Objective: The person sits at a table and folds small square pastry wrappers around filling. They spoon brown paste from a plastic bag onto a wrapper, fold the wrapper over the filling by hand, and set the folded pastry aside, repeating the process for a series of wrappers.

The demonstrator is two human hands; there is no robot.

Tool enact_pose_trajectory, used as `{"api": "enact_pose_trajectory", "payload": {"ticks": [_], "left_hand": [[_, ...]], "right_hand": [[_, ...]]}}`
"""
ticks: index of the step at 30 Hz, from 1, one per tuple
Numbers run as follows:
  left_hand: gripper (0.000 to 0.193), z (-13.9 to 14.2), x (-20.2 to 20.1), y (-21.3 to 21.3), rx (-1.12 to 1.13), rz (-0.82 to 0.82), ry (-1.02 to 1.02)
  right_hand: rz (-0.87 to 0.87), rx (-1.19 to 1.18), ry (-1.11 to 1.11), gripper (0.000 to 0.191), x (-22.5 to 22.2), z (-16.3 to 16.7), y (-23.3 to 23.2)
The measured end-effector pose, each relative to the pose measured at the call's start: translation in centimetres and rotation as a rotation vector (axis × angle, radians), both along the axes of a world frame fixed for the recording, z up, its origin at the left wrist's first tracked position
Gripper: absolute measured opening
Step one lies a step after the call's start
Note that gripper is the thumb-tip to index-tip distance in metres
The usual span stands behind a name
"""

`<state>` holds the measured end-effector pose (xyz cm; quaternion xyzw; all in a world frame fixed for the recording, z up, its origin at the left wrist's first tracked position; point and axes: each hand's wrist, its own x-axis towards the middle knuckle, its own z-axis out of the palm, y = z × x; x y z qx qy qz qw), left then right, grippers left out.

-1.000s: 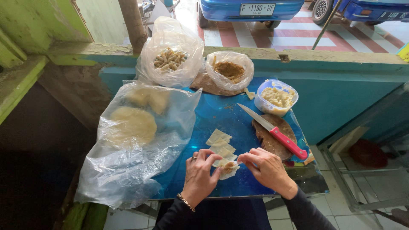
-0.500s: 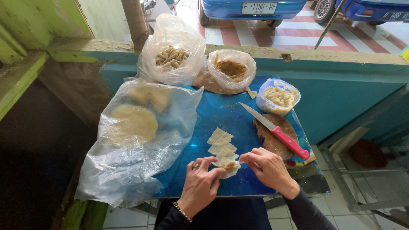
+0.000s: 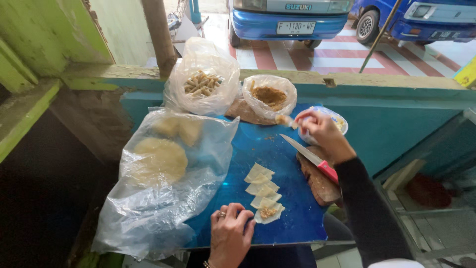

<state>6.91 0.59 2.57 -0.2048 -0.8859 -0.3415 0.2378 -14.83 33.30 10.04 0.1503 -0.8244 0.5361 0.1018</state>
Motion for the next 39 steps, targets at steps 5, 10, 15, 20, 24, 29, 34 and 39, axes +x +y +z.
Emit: {"api": "enact_pose_trajectory", "payload": {"ticks": [5,10,15,20,24,29,34,39], "left_hand": [[0.014,-1.5,-0.8,0.4,0.012,-0.007,-0.001],[0.011,-1.6,-0.9,0.7,-0.001,-0.036,-0.065],[0.017,-0.7,-0.3,1.1,0.036,0.03,-0.032],[0.01,0.5,-0.2,1.2,0.04,0.019,-0.059],[0.008,1.1,-0.5,1.7,0.032,0.022,-0.059],[0.007,1.1,-0.4,2.3,0.048,-0.017,-0.095],[0.008,0.8,-0.5,2.7,0.11,-0.047,-0.112],[0.013,0.5,-0.2,2.6,0.144,-0.093,-0.076]], "right_hand": [[-0.457,0.515,0.279,0.015,-12.7,-1.3,-2.4],[-0.488,0.881,0.525,0.024,-12.2,-0.8,-7.3],[-0.175,0.579,0.557,0.006,2.9,0.5,-8.6],[-0.194,0.677,-0.029,0.015,18.6,-1.8,-9.0],[-0.34,0.55,0.037,0.018,20.8,-4.0,-10.3],[-0.297,0.427,-0.066,0.014,20.2,-5.2,-10.6],[-0.332,0.458,0.014,0.02,20.5,-5.4,-10.7],[-0.342,0.429,0.02,0.013,20.9,-5.8,-11.2]]}}
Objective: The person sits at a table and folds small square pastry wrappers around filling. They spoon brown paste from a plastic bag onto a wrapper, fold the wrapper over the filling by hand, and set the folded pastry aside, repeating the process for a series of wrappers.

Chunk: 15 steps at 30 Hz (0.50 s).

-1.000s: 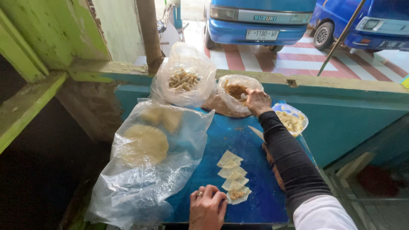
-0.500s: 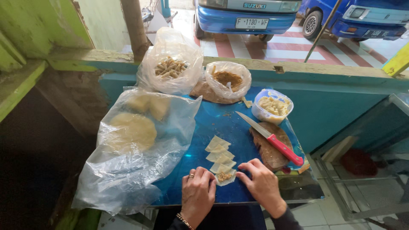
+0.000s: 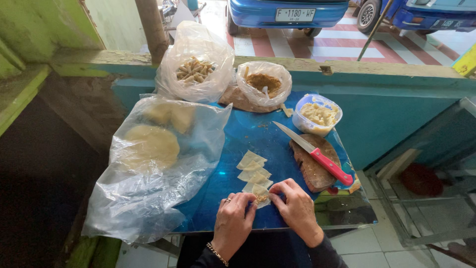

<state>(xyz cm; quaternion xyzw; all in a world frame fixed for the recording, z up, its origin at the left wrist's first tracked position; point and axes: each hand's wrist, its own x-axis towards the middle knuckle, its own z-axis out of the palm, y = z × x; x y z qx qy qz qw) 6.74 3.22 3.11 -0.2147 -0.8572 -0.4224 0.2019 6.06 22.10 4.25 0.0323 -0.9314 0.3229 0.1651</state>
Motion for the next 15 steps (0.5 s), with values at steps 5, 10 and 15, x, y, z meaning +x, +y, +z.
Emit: {"api": "enact_pose_trajectory", "payload": {"ticks": [5,10,15], "left_hand": [[0.018,0.1,0.1,-0.5,-0.04,-0.067,0.039],[0.02,0.4,0.1,-0.6,-0.06,-0.104,0.073],[0.014,0.3,-0.1,-0.5,-0.058,-0.118,0.091]], "right_hand": [[0.058,-0.157,-0.009,0.016,-0.4,0.3,-0.2],[0.071,-0.362,-0.221,0.025,0.2,0.6,0.2],[0.197,-0.341,-0.128,0.028,0.7,0.4,0.5]]}}
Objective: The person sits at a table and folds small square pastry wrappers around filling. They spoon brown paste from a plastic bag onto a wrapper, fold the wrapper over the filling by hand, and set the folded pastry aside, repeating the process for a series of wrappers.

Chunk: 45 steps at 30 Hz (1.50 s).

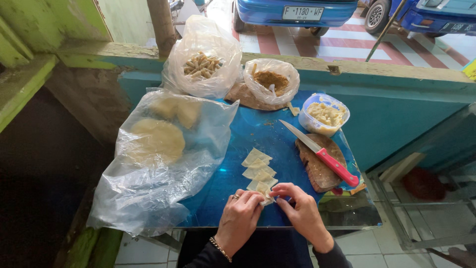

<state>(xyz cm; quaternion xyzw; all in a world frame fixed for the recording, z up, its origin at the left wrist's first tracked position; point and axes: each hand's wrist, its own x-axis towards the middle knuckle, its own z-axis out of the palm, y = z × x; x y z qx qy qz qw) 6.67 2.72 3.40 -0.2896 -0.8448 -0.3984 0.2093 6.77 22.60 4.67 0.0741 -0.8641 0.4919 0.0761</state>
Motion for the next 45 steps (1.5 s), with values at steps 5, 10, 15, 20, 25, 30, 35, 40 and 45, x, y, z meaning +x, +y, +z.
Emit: {"api": "enact_pose_trajectory", "payload": {"ticks": [5,10,15,20,25,30,35,40,45], "left_hand": [[0.005,-0.4,-0.7,0.2,-0.052,0.012,0.032],[0.003,-0.6,-1.6,0.5,0.023,0.006,-0.01],[0.003,-0.7,-2.2,0.7,0.075,0.021,-0.078],[0.006,-0.8,-2.7,1.1,0.07,0.046,-0.084],[0.01,-1.0,-2.6,0.5,0.069,-0.022,-0.061],[0.007,-1.3,-3.3,0.7,0.047,0.016,-0.122],[0.006,-1.7,-3.8,0.7,0.05,0.007,-0.155],[0.005,-1.4,-3.9,0.8,0.043,0.02,-0.183],[0.006,-1.4,-3.2,1.0,0.104,0.025,-0.148]], "right_hand": [[0.14,0.314,0.391,0.034,-0.2,0.0,0.2],[0.179,0.419,0.433,0.025,-1.1,0.1,0.1],[0.197,0.465,0.356,0.013,-2.6,0.3,0.0],[0.273,0.416,0.139,0.017,-5.0,1.1,0.3],[0.277,0.406,0.003,0.015,-6.2,0.9,0.5],[0.223,0.394,0.199,0.014,-5.0,0.5,0.8],[0.222,0.418,0.267,0.022,-2.4,0.9,1.1],[0.173,0.484,0.378,0.013,-2.6,0.6,-0.1],[0.207,0.52,0.342,0.008,-3.9,-0.2,0.5]]}}
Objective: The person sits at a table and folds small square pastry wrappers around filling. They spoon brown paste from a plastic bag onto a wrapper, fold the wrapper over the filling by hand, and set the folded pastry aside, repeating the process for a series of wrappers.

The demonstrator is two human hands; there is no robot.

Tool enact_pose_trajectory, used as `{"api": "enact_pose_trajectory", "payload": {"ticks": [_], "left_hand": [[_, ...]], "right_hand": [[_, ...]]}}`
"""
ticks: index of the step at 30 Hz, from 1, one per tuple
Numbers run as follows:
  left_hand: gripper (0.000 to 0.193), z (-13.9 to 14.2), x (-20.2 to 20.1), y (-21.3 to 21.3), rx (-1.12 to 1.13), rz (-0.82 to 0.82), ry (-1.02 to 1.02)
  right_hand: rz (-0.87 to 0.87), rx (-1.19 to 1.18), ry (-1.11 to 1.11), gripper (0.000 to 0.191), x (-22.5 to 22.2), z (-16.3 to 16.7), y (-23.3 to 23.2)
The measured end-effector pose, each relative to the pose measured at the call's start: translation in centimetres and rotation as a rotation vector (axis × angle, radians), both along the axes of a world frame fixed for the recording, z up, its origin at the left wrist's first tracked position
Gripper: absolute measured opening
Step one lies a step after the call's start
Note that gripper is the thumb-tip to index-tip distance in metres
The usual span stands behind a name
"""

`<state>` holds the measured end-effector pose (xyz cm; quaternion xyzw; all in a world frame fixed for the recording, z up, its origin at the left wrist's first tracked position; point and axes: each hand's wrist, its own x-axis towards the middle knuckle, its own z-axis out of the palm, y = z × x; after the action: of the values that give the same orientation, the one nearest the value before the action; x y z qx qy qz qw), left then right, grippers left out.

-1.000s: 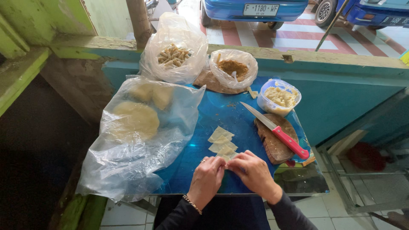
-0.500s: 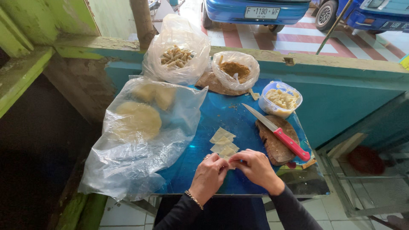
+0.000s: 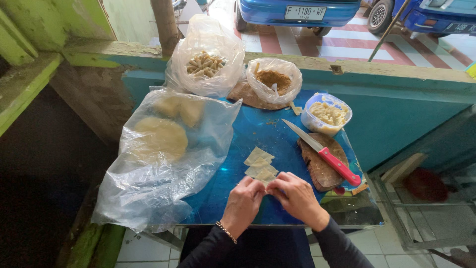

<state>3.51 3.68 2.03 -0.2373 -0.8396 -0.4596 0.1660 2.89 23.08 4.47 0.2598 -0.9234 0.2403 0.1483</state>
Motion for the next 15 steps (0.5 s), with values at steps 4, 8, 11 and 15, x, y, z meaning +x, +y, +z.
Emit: {"api": "enact_pose_trajectory", "payload": {"ticks": [4,8,11,15], "left_hand": [[0.01,-0.3,0.0,0.0,-0.073,-0.049,0.12],[0.008,-0.4,-1.2,0.0,-0.097,-0.049,-0.005],[0.011,-0.1,-2.6,-0.1,-0.132,-0.063,-0.13],[0.011,0.6,-3.6,-0.1,-0.17,-0.066,-0.21]], "right_hand": [[0.035,-0.086,-0.206,0.014,-2.1,0.0,0.5],[-0.001,-0.274,-0.504,0.019,-2.7,0.7,0.1],[-0.168,-0.134,-0.375,0.015,-1.0,1.0,-0.1],[0.0,-0.003,-0.015,0.015,0.3,1.3,-0.2]]}}
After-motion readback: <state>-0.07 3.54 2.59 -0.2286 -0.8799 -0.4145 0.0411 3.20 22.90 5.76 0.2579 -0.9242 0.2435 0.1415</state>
